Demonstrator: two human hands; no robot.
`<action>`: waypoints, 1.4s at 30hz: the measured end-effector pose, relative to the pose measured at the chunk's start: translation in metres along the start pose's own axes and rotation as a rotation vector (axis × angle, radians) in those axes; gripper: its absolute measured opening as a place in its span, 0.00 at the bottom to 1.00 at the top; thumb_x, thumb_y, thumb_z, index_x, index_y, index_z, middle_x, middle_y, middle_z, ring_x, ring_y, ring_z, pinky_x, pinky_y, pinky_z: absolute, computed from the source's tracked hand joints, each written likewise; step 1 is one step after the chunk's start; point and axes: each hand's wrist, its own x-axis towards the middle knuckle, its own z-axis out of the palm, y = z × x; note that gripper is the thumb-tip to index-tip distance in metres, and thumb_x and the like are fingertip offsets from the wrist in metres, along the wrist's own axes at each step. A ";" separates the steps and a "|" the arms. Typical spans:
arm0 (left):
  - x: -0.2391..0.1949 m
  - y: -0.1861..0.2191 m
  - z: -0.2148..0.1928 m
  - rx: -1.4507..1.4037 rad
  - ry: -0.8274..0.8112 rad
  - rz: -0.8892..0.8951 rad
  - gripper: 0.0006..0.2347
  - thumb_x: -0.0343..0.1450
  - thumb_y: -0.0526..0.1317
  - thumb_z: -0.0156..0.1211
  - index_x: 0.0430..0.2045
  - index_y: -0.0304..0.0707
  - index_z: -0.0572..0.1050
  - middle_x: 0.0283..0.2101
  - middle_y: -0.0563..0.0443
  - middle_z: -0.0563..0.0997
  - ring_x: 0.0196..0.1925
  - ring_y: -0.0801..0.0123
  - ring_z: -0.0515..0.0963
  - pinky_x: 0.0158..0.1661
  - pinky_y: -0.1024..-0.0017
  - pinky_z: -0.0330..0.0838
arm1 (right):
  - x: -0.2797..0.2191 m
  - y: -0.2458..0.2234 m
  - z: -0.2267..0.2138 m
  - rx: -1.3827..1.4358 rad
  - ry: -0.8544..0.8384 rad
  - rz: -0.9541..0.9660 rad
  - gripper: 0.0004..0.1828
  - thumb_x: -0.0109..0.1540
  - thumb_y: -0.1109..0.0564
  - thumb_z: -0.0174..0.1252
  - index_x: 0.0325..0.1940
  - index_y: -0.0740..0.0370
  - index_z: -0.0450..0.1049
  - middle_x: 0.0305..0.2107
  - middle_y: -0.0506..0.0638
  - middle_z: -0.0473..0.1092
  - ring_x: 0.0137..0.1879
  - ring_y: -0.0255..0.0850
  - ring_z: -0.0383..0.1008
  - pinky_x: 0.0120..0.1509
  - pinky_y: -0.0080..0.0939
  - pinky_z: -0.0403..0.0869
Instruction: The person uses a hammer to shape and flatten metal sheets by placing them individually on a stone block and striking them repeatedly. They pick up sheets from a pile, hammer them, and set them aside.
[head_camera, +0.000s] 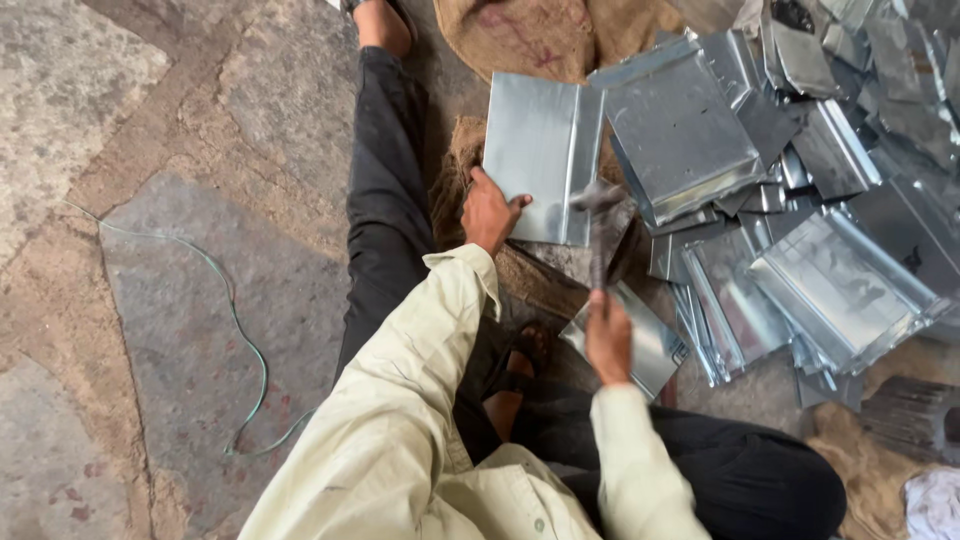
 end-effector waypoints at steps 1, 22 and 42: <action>0.001 0.000 0.002 -0.003 0.028 0.043 0.36 0.60 0.50 0.78 0.49 0.25 0.58 0.44 0.25 0.79 0.48 0.35 0.79 0.46 0.49 0.73 | 0.002 -0.009 -0.005 0.189 -0.063 0.250 0.27 0.72 0.36 0.46 0.37 0.63 0.68 0.17 0.48 0.59 0.19 0.33 0.57 0.21 0.37 0.55; -0.001 -0.018 0.020 -0.012 0.127 0.115 0.34 0.61 0.51 0.76 0.47 0.25 0.60 0.44 0.26 0.79 0.48 0.34 0.79 0.46 0.50 0.74 | -0.027 0.011 -0.002 -0.358 0.041 -0.442 0.24 0.81 0.43 0.44 0.48 0.66 0.74 0.26 0.52 0.73 0.32 0.34 0.70 0.33 0.40 0.69; -0.008 -0.022 0.018 0.019 0.094 0.087 0.35 0.63 0.53 0.75 0.49 0.24 0.60 0.42 0.26 0.79 0.46 0.35 0.80 0.44 0.49 0.75 | -0.015 -0.010 -0.012 -0.197 0.033 -0.310 0.20 0.72 0.45 0.47 0.48 0.66 0.74 0.24 0.58 0.72 0.30 0.54 0.77 0.33 0.50 0.71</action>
